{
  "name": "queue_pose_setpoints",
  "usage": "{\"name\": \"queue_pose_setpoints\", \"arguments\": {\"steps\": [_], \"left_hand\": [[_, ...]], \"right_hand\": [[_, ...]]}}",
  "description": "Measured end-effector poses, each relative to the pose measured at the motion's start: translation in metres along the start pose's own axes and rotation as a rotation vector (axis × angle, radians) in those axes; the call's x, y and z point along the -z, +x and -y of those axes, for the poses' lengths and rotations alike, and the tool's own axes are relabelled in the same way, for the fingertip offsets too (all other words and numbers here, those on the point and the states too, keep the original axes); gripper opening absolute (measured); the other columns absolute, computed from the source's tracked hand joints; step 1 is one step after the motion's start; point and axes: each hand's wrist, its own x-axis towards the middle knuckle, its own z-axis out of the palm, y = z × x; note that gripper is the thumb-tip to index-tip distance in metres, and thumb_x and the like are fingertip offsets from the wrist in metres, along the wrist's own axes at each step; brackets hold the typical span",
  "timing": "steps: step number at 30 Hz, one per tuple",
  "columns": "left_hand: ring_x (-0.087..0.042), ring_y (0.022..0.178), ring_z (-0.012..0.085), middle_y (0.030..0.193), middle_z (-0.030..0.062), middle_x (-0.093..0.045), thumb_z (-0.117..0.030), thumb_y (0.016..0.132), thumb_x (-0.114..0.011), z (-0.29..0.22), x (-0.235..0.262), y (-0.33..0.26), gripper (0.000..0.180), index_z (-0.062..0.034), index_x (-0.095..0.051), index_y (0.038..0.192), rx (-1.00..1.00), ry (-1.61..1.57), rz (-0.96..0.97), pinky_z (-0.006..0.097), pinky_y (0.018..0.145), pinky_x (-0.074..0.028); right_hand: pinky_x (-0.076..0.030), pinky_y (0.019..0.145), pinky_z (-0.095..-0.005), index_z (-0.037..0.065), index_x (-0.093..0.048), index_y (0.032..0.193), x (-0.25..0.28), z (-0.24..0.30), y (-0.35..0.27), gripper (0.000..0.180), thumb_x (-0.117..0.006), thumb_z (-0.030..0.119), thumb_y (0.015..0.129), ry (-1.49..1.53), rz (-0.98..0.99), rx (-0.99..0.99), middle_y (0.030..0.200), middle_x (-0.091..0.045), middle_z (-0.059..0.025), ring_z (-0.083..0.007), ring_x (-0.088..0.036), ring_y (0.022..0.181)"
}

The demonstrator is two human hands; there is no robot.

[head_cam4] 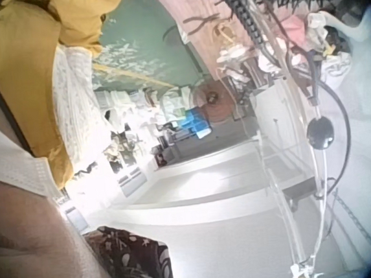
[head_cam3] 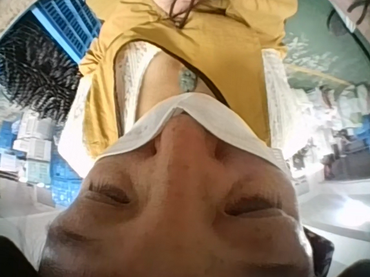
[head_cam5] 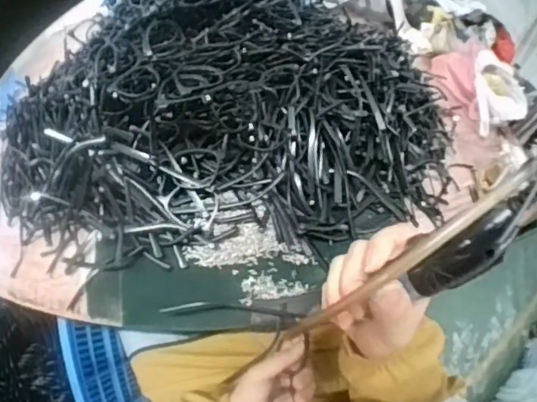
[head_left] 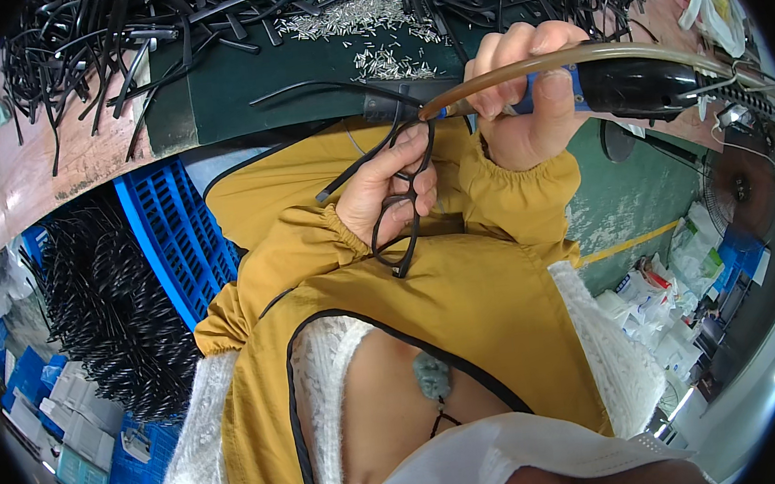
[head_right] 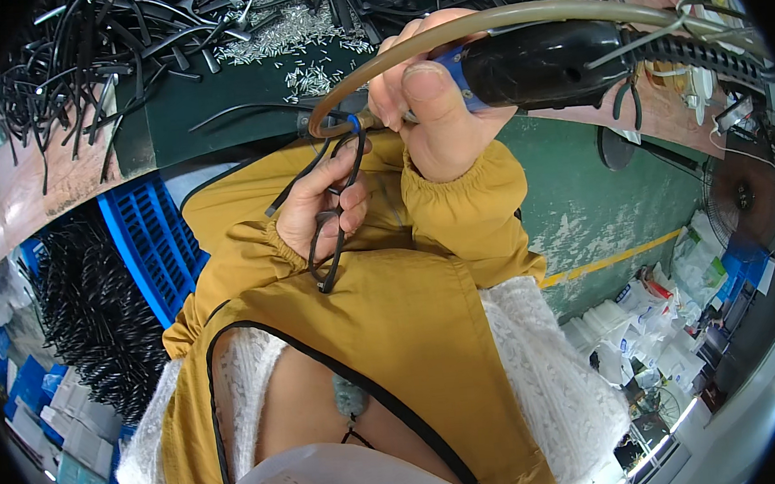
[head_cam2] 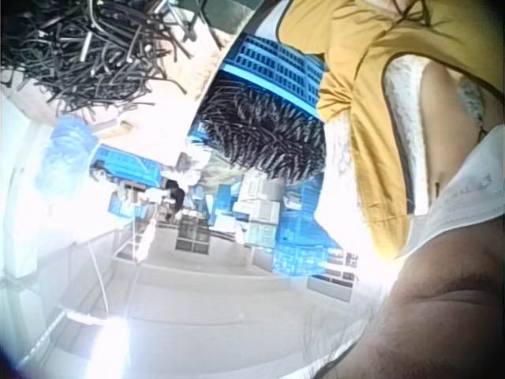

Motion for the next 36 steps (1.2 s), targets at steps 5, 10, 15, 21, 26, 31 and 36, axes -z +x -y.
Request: {"name": "queue_pose_setpoints", "arguments": {"steps": [5,10,15,21,26,31,36], "left_hand": [[-0.049,0.048,0.0138,0.064,-0.0002,-0.051,-0.034,0.104,-0.061,-0.003,0.006,0.004,0.023,-0.017,-0.06,0.12,0.02,0.009,0.087,0.024,0.04,-0.033],[-0.047,0.046,0.0133,0.063,0.0003,-0.05,-0.034,0.105,-0.06,-0.004,0.0,0.003,0.023,-0.0163,-0.06,0.12,0.003,0.009,0.023,0.025,0.038,-0.028],[-0.047,0.046,0.0156,0.063,0.0035,-0.052,-0.045,0.105,-0.054,-0.008,-0.004,-0.003,0.037,-0.0134,-0.063,0.123,0.065,0.059,-0.091,0.025,0.04,-0.031],[-0.051,0.046,0.023,0.063,0.0099,-0.056,-0.054,0.106,-0.045,-0.022,-0.001,-0.003,0.049,-0.0117,-0.068,0.118,0.109,-0.052,0.005,0.028,0.04,-0.035],[-0.048,0.04,0.023,0.064,0.0084,-0.055,-0.05,0.11,-0.04,-0.023,-0.002,-0.017,0.046,-0.0129,-0.066,0.118,0.168,-0.038,0.039,0.029,0.031,-0.029],[-0.045,0.038,0.0189,0.068,0.0117,-0.063,-0.049,0.11,-0.028,-0.014,0.006,-0.031,0.048,-0.0093,-0.056,0.108,0.319,-0.015,0.522,0.025,0.035,-0.028],[-0.049,0.039,0.0167,0.065,0.0165,-0.064,-0.05,0.104,-0.039,-0.023,-0.01,-0.046,0.062,0.0058,-0.059,0.124,0.413,0.267,0.574,0.025,0.034,-0.027]], "right_hand": [[-0.041,0.047,-0.0265,0.007,-0.054,0.111,-0.003,-0.005,0.0,0.018,-0.067,0.01,0.099,0.01,0.004,0.015,0.073,-0.055,-0.0064,-0.0119,-0.048,0.054],[-0.039,0.046,-0.0263,0.008,-0.054,0.108,0.01,-0.007,-0.001,0.014,-0.064,0.015,0.102,0.083,0.009,-0.02,0.071,-0.051,-0.0047,-0.0116,-0.047,0.056],[-0.049,0.069,-0.0342,0.009,-0.053,0.126,0.043,0.018,0.0,0.034,-0.05,0.038,0.109,0.01,-0.312,0.014,0.091,-0.056,-0.0048,-0.0185,-0.055,0.079],[-0.055,0.073,-0.0272,-0.001,-0.061,0.122,0.02,0.011,-0.118,0.021,-0.051,0.009,0.107,-0.57,-0.364,-0.582,0.096,-0.069,-0.007,-0.0133,-0.065,0.074],[-0.051,0.088,-0.0283,0.001,-0.055,0.14,0.031,-0.095,-0.142,0.047,-0.068,0.017,0.097,-0.211,0.098,-0.675,0.119,-0.062,-0.0028,-0.0099,-0.06,0.105],[-0.045,0.083,-0.0324,0.0,-0.057,0.141,-0.007,-0.13,-0.122,0.087,-0.071,0.064,0.085,0.101,0.267,0.11,0.111,-0.059,-0.0092,-0.0204,-0.06,0.093],[-0.048,0.08,-0.0376,-0.004,-0.064,0.118,0.004,-0.051,-0.089,0.05,-0.065,0.042,0.098,-0.154,0.557,-0.042,0.105,-0.064,-0.0193,-0.0285,-0.063,0.091]]}}
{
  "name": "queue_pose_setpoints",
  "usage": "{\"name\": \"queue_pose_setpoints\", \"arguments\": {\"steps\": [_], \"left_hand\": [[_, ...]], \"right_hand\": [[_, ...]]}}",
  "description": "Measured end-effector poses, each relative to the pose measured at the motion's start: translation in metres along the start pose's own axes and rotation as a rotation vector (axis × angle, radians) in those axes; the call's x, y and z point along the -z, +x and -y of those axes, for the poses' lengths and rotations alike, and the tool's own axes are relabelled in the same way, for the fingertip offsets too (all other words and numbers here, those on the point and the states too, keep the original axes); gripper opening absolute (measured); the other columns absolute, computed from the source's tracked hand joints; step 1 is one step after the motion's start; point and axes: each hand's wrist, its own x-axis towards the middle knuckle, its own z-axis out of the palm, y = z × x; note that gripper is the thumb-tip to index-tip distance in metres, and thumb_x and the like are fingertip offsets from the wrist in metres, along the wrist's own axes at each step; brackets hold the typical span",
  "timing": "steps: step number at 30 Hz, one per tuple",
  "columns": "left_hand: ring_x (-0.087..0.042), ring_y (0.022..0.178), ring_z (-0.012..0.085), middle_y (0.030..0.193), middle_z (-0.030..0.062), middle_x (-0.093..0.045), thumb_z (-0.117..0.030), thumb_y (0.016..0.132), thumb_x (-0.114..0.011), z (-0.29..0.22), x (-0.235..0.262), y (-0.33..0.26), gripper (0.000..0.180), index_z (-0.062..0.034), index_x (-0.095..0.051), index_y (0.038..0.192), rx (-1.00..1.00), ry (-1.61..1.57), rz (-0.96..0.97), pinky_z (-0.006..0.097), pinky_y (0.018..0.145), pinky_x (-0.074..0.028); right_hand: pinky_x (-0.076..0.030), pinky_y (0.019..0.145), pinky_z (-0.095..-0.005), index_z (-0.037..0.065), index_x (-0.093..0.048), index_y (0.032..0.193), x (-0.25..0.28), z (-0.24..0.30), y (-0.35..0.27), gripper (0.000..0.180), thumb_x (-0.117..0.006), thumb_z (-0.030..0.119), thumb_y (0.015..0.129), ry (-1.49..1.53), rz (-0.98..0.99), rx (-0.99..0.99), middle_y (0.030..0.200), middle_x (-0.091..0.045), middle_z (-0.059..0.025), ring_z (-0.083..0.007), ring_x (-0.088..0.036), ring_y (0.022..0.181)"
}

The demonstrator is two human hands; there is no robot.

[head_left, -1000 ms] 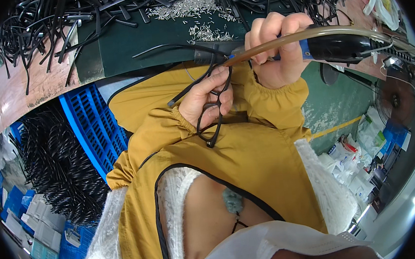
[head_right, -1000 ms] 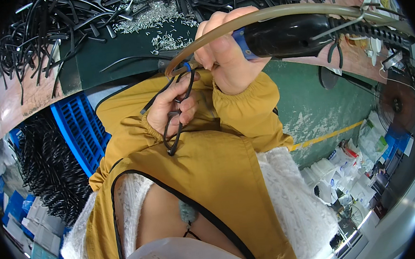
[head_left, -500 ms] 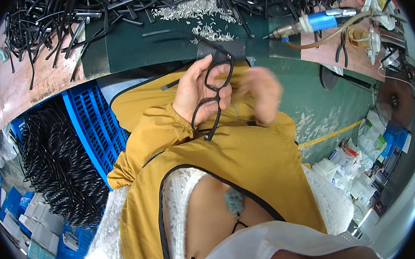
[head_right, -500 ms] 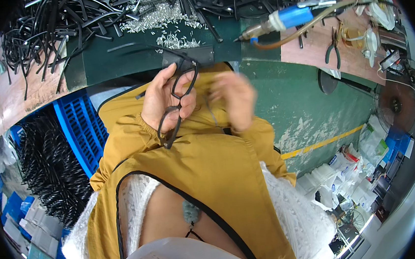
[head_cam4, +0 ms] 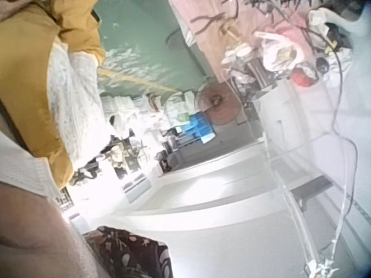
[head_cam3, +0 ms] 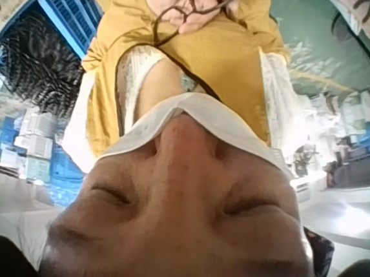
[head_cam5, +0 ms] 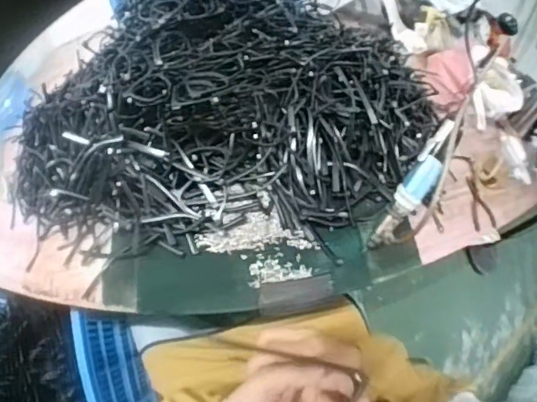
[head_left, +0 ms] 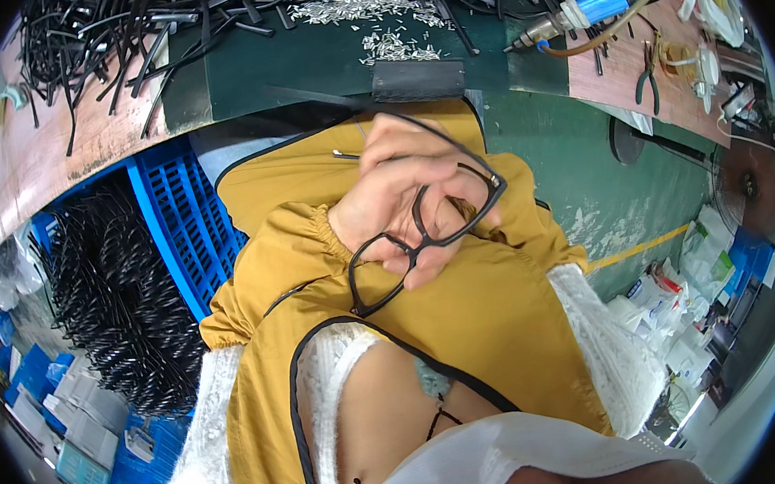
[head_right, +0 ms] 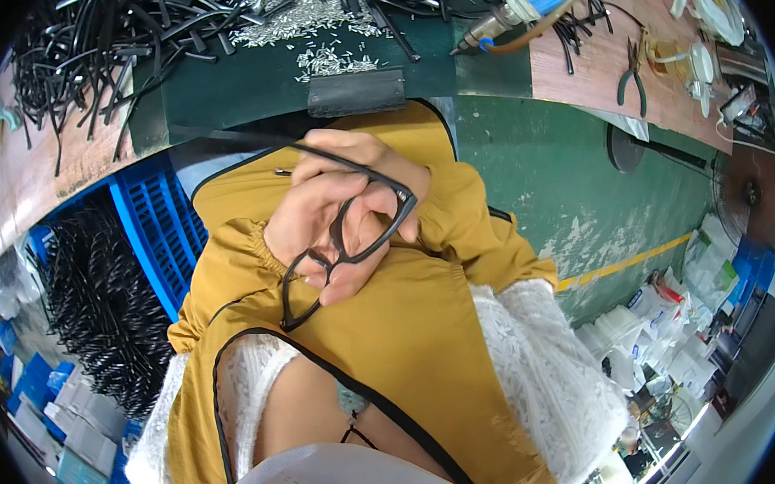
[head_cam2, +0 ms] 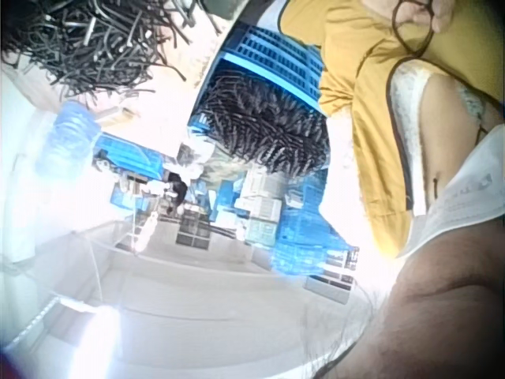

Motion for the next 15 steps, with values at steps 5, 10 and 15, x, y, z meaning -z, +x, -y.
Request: {"name": "queue_pose_setpoints", "arguments": {"steps": [5,10,15], "left_hand": [[-0.06,0.054,0.0167,0.071,0.017,-0.068,-0.03,0.1,-0.057,-0.029,-0.023,0.0,0.047,0.0106,-0.061,0.123,-0.712,0.271,-0.354,0.025,0.048,-0.044],[-0.072,0.095,0.0246,0.104,0.0194,-0.07,-0.011,0.11,-0.047,-0.028,0.021,0.045,0.016,0.0037,-0.052,0.114,-1.327,0.63,-0.94,0.032,0.081,-0.061],[-0.068,0.111,0.0345,0.114,0.0219,-0.064,-0.017,0.111,-0.05,-0.005,0.054,0.035,0.019,-0.0073,-0.038,0.123,-1.434,0.484,-0.631,0.043,0.091,-0.06]], "right_hand": [[-0.049,0.067,-0.0255,-0.002,-0.069,0.11,0.031,0.071,-0.02,0.041,-0.051,0.035,0.109,-0.242,-0.489,-0.401,0.099,-0.058,-0.0099,-0.0162,-0.061,0.08],[-0.05,0.07,-0.0237,-0.004,-0.073,0.114,0.034,0.076,0.002,0.024,-0.057,0.012,0.105,-0.586,-0.499,-0.49,0.103,-0.059,-0.0091,-0.0122,-0.062,0.082],[-0.052,0.077,-0.0257,-0.004,-0.074,0.108,0.039,0.084,0.02,0.024,-0.057,0.013,0.105,-0.399,-0.509,-0.339,0.101,-0.058,-0.0071,-0.0127,-0.06,0.084]]}}
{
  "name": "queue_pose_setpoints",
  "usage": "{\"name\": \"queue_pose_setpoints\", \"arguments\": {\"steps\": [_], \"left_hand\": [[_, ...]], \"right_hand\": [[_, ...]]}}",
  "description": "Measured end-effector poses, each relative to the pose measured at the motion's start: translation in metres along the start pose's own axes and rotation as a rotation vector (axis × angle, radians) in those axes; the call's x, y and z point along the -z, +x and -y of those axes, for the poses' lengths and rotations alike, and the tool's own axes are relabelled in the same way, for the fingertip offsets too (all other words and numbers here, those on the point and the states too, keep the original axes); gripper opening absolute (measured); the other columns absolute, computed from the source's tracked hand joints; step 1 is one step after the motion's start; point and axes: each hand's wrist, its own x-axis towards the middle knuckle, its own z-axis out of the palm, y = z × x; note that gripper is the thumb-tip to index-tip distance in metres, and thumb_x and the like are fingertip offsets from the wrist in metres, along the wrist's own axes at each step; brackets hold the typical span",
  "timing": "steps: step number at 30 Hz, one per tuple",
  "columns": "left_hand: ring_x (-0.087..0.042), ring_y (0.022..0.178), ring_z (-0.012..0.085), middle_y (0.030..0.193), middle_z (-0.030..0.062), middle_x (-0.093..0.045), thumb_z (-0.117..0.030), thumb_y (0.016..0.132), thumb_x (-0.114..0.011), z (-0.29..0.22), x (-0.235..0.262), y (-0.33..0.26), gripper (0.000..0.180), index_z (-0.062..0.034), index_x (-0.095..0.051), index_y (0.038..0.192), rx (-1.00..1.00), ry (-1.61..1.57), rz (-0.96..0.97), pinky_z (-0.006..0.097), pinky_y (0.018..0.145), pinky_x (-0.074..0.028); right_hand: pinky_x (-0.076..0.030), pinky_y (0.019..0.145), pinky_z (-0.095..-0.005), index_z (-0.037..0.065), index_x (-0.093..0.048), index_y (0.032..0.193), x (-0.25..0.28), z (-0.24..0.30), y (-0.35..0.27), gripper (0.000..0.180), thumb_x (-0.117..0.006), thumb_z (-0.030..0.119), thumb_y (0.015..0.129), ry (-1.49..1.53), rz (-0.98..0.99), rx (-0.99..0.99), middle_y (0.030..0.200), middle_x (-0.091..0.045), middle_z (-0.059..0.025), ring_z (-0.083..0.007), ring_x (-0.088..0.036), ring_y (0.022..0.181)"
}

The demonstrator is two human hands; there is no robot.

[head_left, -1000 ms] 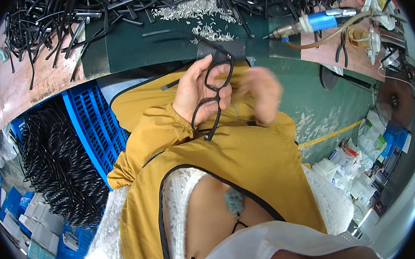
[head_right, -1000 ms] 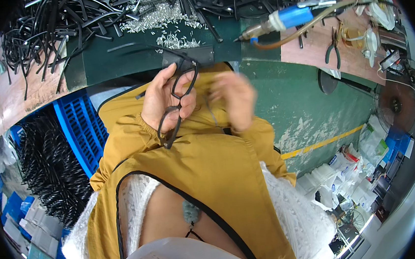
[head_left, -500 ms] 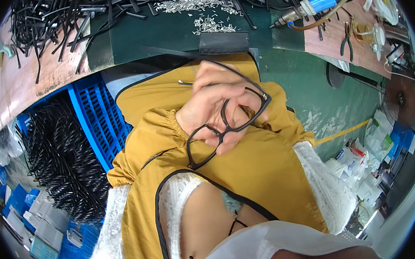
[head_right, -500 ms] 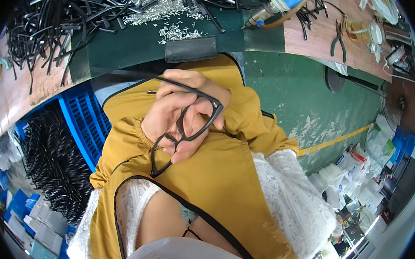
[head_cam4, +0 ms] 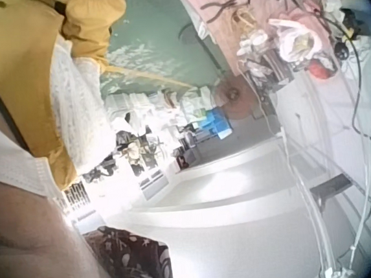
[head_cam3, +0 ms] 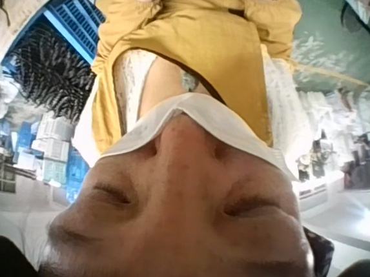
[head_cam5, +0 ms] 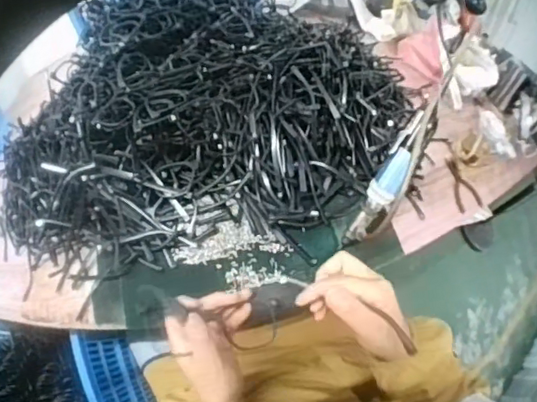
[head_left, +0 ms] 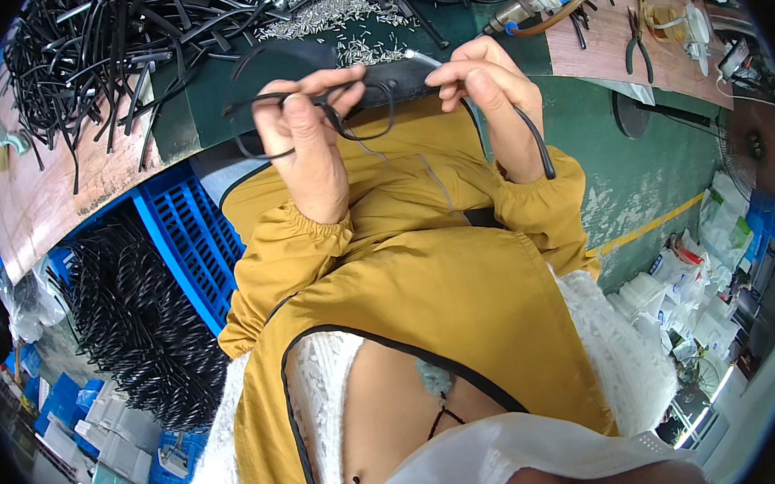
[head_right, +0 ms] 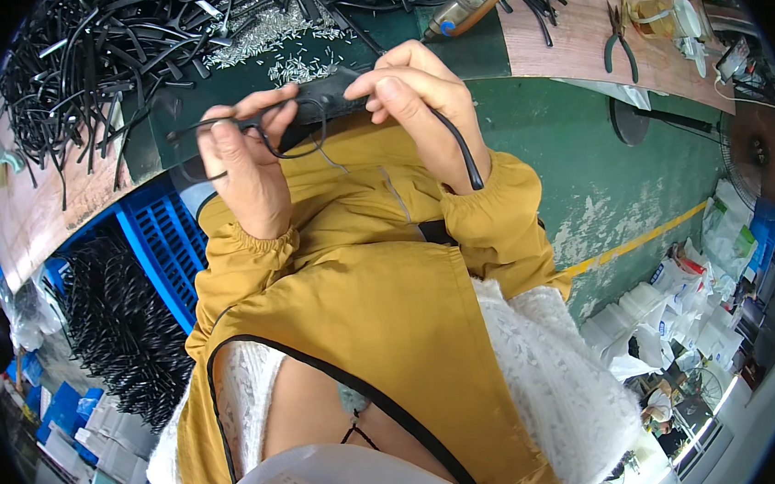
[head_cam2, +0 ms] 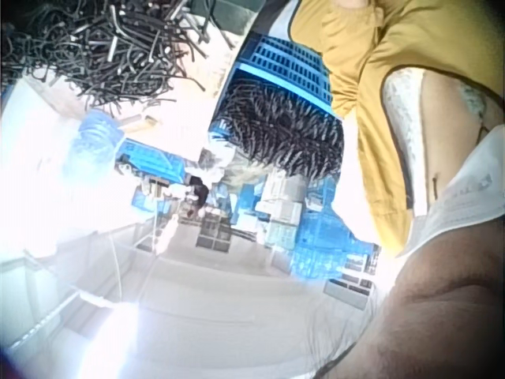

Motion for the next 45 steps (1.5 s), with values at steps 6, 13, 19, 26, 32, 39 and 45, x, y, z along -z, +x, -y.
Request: {"name": "queue_pose_setpoints", "arguments": {"steps": [6,13,19,26,32,39,45], "left_hand": [[-0.06,0.127,0.035,0.125,0.0188,-0.058,0.005,0.097,-0.064,-0.003,0.008,-0.001,0.047,-0.0109,-0.034,0.13,-0.152,0.286,0.247,0.044,0.105,-0.052],[-0.057,0.132,0.0363,0.131,0.0211,-0.056,0.014,0.089,-0.067,-0.001,0.021,-0.02,0.057,-0.0053,-0.036,0.132,-0.172,0.354,0.275,0.043,0.108,-0.051],[-0.058,0.131,0.038,0.13,0.0211,-0.058,0.011,0.086,-0.073,0.006,0.024,-0.019,0.06,-0.0054,-0.037,0.131,-0.257,0.471,0.328,0.049,0.112,-0.048],[-0.06,0.128,0.0409,0.125,0.0193,-0.062,0.0,0.081,-0.086,0.013,0.029,-0.018,0.061,-0.0039,-0.045,0.126,-0.317,0.484,0.333,0.052,0.111,-0.049],[-0.062,0.126,0.0402,0.121,0.0179,-0.064,-0.002,0.077,-0.089,0.018,0.028,-0.019,0.059,-0.002,-0.05,0.121,-0.347,0.503,0.28,0.05,0.107,-0.053],[-0.063,0.124,0.0375,0.119,0.0185,-0.063,-0.008,0.085,-0.085,0.014,0.022,-0.021,0.055,-0.0011,-0.045,0.123,-0.328,0.51,0.253,0.053,0.11,-0.05],[-0.065,0.121,0.036,0.119,0.0198,-0.063,-0.005,0.087,-0.082,0.013,0.02,-0.021,0.054,-0.0009,-0.043,0.125,-0.308,0.551,0.265,0.055,0.11,-0.05]], "right_hand": [[-0.055,0.073,-0.0232,-0.002,-0.071,0.109,0.002,0.001,0.007,0.013,-0.067,0.001,0.096,-0.017,-0.025,-0.178,0.105,-0.064,-0.0069,-0.0119,-0.065,0.089],[-0.054,0.068,-0.0229,-0.003,-0.067,0.103,-0.012,-0.009,0.013,0.008,-0.065,0.004,0.1,-0.058,-0.064,-0.272,0.095,-0.067,-0.0063,-0.011,-0.067,0.079],[-0.055,0.077,-0.0249,-0.005,-0.066,0.102,-0.014,-0.019,0.01,0.007,-0.061,-0.003,0.098,-0.096,-0.052,-0.136,0.104,-0.066,-0.0075,-0.0116,-0.066,0.086],[-0.057,0.08,-0.0262,-0.007,-0.067,0.103,-0.026,-0.025,0.013,0.009,-0.063,-0.007,0.096,0.001,-0.115,-0.195,0.107,-0.066,-0.0103,-0.0144,-0.067,0.089],[-0.06,0.076,-0.0251,-0.008,-0.069,0.1,-0.031,-0.022,0.014,0.007,-0.066,-0.005,0.095,-0.004,-0.188,-0.173,0.1,-0.068,-0.0086,-0.0127,-0.069,0.083],[-0.062,0.077,-0.0265,-0.008,-0.069,0.1,-0.022,-0.018,0.027,0.007,-0.065,-0.007,0.094,-0.154,-0.059,-0.15,0.101,-0.068,-0.0089,-0.0141,-0.07,0.084],[-0.06,0.076,-0.0254,-0.009,-0.069,0.102,-0.023,-0.02,0.023,0.008,-0.066,-0.008,0.095,-0.116,-0.073,-0.164,0.102,-0.067,-0.0105,-0.0145,-0.069,0.084]]}}
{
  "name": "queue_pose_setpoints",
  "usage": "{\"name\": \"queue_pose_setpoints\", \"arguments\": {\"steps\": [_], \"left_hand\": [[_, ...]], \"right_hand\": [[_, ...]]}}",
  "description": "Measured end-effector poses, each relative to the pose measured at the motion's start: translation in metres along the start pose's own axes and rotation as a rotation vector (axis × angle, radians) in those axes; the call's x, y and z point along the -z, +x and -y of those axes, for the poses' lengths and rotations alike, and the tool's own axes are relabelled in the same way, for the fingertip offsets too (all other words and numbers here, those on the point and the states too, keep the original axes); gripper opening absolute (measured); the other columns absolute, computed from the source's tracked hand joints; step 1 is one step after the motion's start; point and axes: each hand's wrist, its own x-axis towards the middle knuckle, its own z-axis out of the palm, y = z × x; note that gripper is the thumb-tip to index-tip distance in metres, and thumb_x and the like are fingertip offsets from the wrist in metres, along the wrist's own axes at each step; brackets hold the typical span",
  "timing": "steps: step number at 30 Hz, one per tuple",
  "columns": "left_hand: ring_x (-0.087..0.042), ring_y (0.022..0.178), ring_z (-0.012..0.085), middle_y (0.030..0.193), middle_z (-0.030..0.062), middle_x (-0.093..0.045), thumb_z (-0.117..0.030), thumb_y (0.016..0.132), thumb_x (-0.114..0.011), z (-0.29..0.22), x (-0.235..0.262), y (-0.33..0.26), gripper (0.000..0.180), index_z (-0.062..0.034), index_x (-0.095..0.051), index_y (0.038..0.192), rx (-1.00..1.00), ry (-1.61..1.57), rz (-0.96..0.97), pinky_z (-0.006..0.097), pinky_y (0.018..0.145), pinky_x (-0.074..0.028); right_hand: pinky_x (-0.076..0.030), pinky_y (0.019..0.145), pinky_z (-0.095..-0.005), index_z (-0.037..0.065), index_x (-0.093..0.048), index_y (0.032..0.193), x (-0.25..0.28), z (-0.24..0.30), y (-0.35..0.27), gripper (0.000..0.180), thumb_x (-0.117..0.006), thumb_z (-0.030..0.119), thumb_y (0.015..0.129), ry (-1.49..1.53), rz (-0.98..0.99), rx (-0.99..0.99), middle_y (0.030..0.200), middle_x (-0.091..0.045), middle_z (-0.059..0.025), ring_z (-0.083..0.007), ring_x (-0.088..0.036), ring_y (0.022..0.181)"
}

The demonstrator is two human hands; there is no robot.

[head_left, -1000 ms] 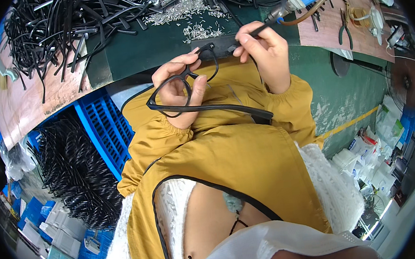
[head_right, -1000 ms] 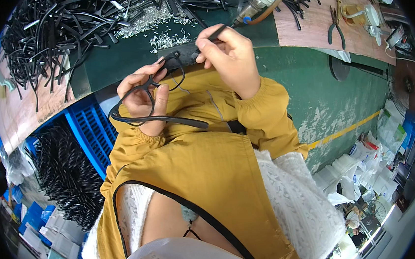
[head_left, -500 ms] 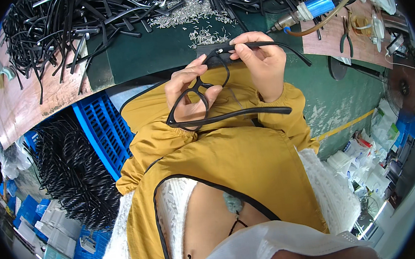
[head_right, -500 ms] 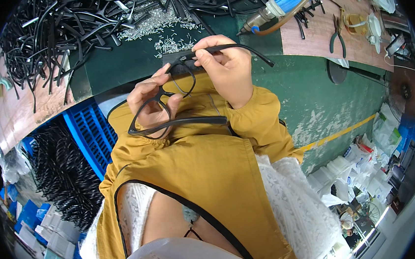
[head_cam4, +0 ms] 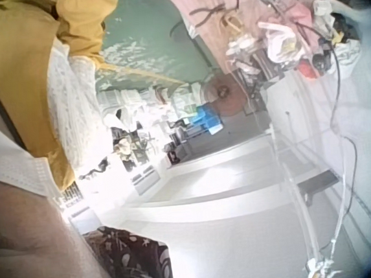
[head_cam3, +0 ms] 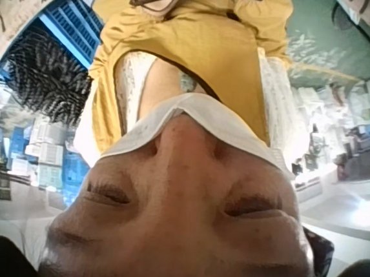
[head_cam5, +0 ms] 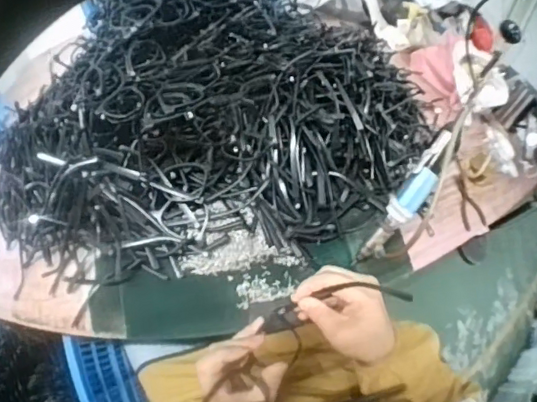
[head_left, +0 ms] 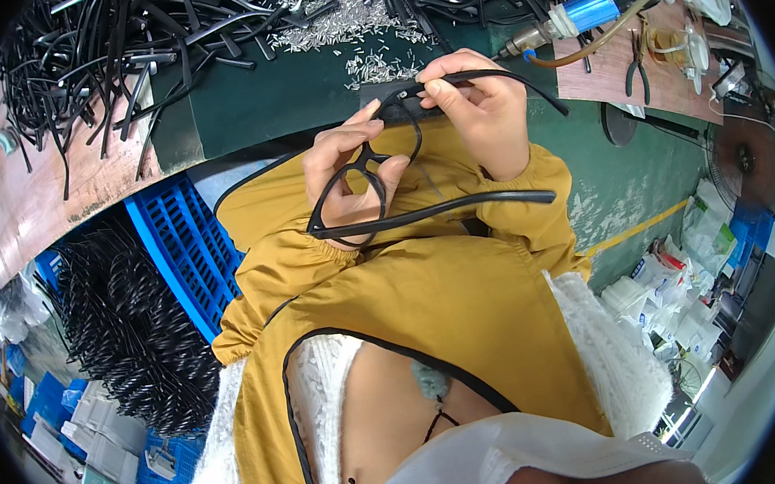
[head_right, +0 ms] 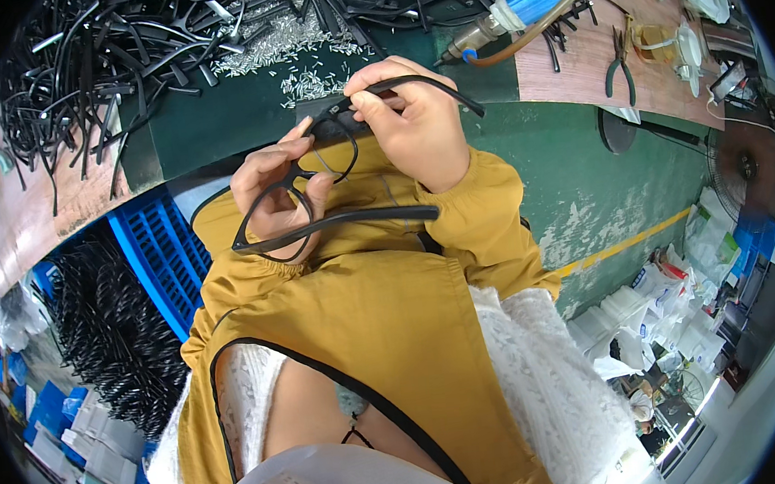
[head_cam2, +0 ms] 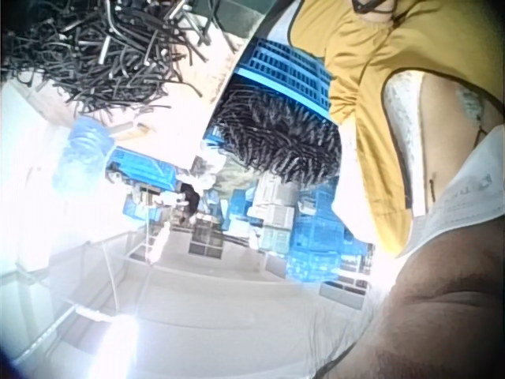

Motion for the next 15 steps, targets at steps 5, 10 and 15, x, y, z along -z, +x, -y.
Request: {"name": "queue_pose_setpoints", "arguments": {"steps": [5,10,15], "left_hand": [[-0.058,0.132,0.036,0.126,0.0176,-0.06,0.003,0.085,-0.081,-0.006,-0.003,0.003,0.055,-0.0035,-0.045,0.127,-0.029,-0.068,0.012,0.041,0.106,-0.054],[-0.056,0.133,0.0351,0.142,0.0236,-0.053,0.003,0.098,-0.065,-0.027,-0.01,0.004,0.04,-0.0019,-0.046,0.133,0.234,-0.132,-0.035,0.041,0.106,-0.053],[-0.066,0.123,0.0388,0.139,0.0317,-0.059,0.013,0.092,-0.057,-0.047,-0.016,0.01,0.032,0.0017,-0.065,0.122,0.138,0.307,0.206,0.039,0.099,-0.055]], "right_hand": [[-0.059,0.072,-0.0243,-0.006,-0.071,0.097,-0.007,0.0,-0.012,0.008,-0.067,-0.009,0.091,-0.081,-0.066,0.132,0.094,-0.068,-0.0101,-0.0144,-0.071,0.079],[-0.056,0.085,-0.0347,-0.002,-0.074,0.102,0.014,-0.002,-0.015,0.02,-0.073,-0.007,0.083,-0.234,0.074,0.352,0.106,-0.074,-0.014,-0.0274,-0.071,0.097],[-0.048,0.101,-0.044,0.009,-0.078,0.106,0.06,-0.018,-0.016,0.029,-0.076,0.002,0.078,-0.743,0.281,0.603,0.118,-0.071,-0.0072,-0.0312,-0.065,0.114]]}}
